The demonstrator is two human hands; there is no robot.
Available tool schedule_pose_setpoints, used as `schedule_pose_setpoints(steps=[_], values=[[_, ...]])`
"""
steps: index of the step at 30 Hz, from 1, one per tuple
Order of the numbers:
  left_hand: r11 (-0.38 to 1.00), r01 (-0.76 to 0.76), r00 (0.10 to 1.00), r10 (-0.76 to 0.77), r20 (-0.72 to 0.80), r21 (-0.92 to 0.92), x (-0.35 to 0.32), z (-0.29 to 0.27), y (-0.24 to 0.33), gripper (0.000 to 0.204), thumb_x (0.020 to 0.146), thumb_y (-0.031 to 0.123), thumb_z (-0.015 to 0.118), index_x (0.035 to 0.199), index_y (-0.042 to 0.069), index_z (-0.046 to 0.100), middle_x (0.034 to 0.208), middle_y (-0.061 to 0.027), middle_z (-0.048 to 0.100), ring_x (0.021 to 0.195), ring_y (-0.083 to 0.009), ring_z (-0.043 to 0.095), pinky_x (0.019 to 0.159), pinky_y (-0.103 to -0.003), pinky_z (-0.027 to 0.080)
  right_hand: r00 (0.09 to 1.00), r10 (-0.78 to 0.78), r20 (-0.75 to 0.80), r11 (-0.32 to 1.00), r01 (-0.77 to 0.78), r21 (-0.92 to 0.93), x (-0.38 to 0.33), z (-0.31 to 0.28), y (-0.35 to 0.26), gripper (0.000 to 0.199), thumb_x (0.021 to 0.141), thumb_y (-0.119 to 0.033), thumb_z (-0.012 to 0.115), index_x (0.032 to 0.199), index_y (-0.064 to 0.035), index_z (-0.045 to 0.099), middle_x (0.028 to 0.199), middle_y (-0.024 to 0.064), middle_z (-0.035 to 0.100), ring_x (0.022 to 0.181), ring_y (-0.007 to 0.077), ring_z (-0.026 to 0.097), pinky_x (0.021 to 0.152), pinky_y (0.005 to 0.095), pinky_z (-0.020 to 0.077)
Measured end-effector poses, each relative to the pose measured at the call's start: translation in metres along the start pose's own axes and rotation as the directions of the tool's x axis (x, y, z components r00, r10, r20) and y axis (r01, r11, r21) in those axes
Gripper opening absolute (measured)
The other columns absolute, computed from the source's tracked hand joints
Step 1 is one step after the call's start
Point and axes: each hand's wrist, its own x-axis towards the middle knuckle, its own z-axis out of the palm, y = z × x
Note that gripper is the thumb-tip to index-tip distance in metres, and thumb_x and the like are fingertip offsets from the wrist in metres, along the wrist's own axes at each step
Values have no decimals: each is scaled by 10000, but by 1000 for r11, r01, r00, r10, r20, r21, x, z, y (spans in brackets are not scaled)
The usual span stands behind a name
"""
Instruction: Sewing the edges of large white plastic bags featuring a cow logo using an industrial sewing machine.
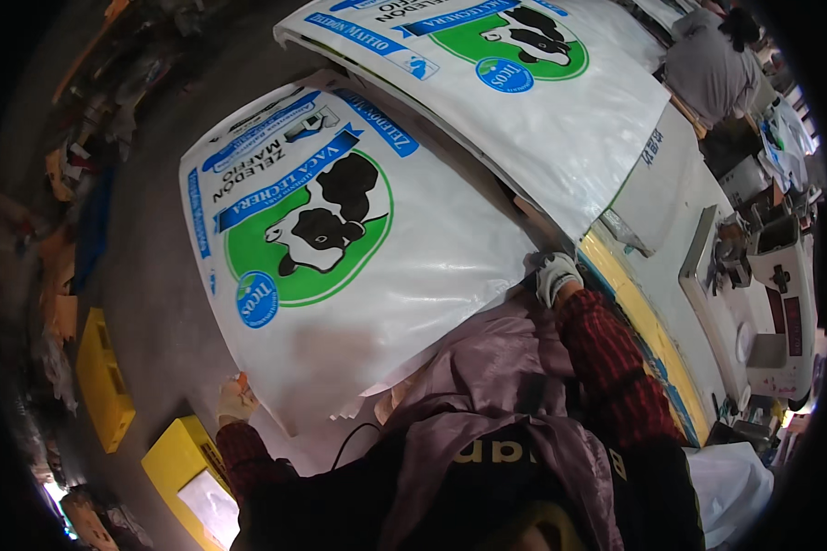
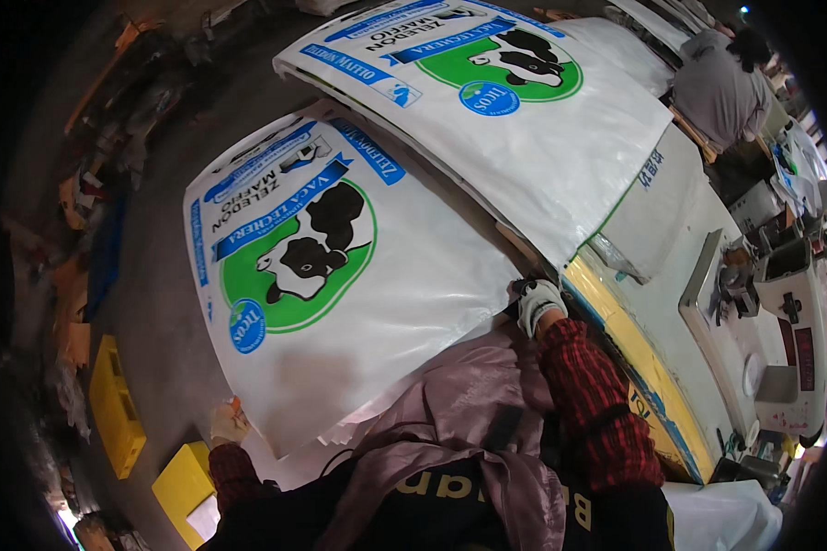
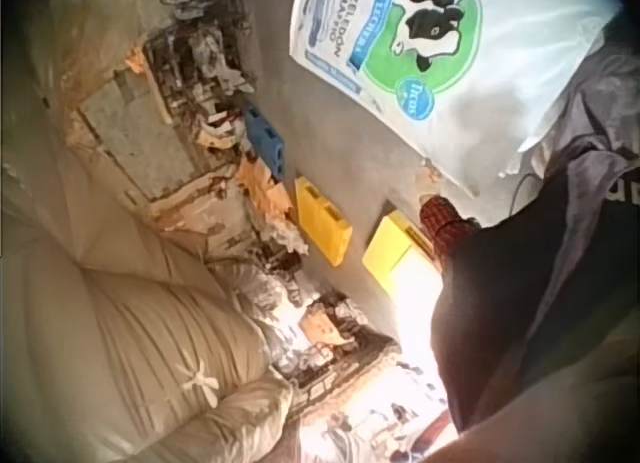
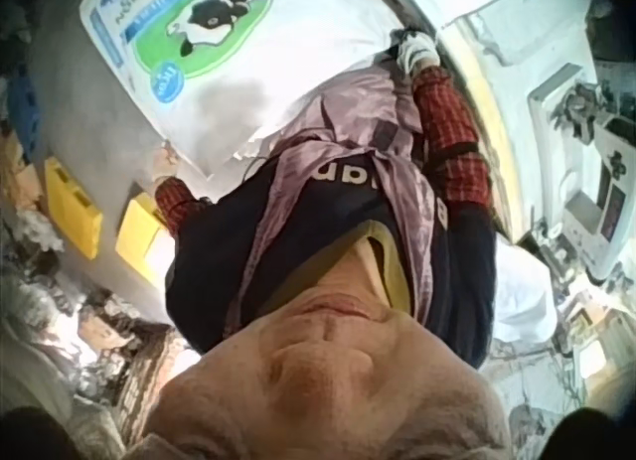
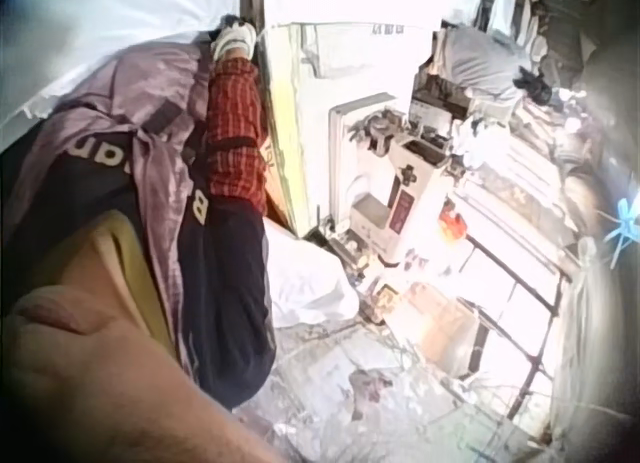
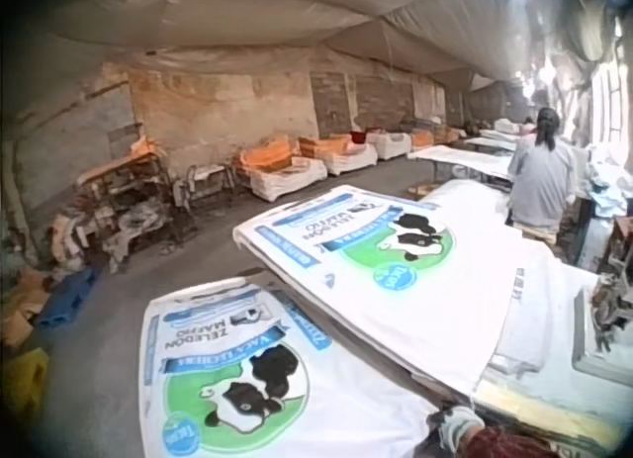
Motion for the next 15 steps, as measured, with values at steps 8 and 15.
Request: schedule_pose_setpoints(steps=[8, 15], values=[[926, 47, 941, 86, -329, 375, 37, 8, -63, 139, 830, 226, 600, 893, 104, 578, 658, -57, 532, 523, -189, 528, 509, -370, 490, 939, 345, -17, 858, -308, 410, 13, 59, 8, 366, 883, -313, 413, 901, -38, 654, 951, 209, 628, 872, 367, 618, 730, 447, 485], [-357, 86, 583, 775, 244, 930, -11, 21, -102, 262, 736, 295, 641, 875, 74, 618, 884, -108, 605, 841, -289, 581, 719, -398, 475, 968, 245, 59, 910, -251, 331, 66, 127, 0, 367, 894, -324, 379, 903, -90, 662, 933, 182, 643, 826, 352, 630, 721, 478, 473]])
